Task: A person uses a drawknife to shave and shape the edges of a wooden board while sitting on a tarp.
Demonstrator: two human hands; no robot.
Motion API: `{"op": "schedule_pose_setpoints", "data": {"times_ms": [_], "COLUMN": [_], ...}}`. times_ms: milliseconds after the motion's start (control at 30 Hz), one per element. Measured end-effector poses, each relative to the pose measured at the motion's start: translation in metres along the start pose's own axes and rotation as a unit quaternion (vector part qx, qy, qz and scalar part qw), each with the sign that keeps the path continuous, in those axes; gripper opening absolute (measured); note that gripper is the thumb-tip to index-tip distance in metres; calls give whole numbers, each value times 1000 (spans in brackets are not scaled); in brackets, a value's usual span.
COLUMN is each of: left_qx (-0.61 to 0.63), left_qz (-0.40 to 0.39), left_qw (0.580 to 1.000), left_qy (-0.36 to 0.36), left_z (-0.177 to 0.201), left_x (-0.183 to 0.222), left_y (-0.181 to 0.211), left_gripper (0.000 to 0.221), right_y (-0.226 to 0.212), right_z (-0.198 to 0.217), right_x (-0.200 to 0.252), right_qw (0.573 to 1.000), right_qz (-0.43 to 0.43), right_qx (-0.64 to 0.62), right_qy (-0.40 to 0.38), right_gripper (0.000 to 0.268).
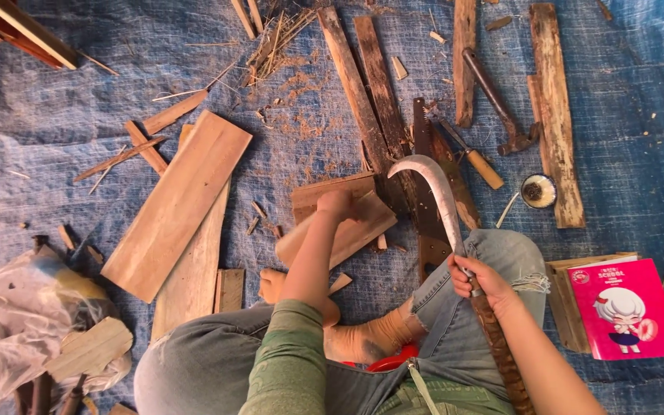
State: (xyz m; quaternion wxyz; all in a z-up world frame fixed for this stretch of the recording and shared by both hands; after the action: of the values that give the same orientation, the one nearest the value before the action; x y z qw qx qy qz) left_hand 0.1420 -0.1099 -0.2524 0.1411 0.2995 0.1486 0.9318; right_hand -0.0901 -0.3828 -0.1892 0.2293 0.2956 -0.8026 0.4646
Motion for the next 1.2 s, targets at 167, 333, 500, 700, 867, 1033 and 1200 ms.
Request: {"op": "schedule_pose_setpoints", "data": {"times_ms": [167, 333, 500, 700, 867, 1033, 1200], "left_qx": [194, 586, 678, 688, 678, 664, 651], "left_qz": [8, 34, -23, -23, -16, -17, -60], "left_qw": [981, 808, 722, 700, 707, 715, 728], "left_qy": [-23, 55, 134, 191, 199, 217, 207], "left_z": [61, 133, 161, 163, 143, 164, 195], "left_x": [40, 93, 106, 126, 138, 155, 165], "left_y": [-27, -51, -76, -99, -105, -88, -61], "left_gripper": [47, 47, 43, 28, 21, 24, 35], "right_y": [-2, -2, 0, -2, -3, -3, -1], "right_z": [-4, -6, -8, -13, -14, -15, -15], "right_x": [-6, -7, -12, -14, -10, -13, -15], "right_qw": [999, 996, 997, 997, 997, 997, 997], "right_qz": [5, 17, 8, 34, 26, 30, 28], "right_qx": [-32, -54, -39, -24, -16, -9, 0], "right_qy": [-35, -62, -62, -70, -69, -72, -65], "right_gripper": [25, 25, 23, 22, 21, 20, 18]}}
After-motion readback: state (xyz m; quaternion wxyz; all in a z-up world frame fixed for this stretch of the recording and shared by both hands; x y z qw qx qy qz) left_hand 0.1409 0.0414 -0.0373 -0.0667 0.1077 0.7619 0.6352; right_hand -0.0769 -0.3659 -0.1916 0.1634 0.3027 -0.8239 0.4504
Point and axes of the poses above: each hand's wrist, its own x-axis away from the middle knuckle, its own z-axis out of the back of the hand, y = z × x, the point moved 10 cm from there along -x, towards the middle knuckle, and after that the axes turned 6 degrees about x, right-handed, at the moved point
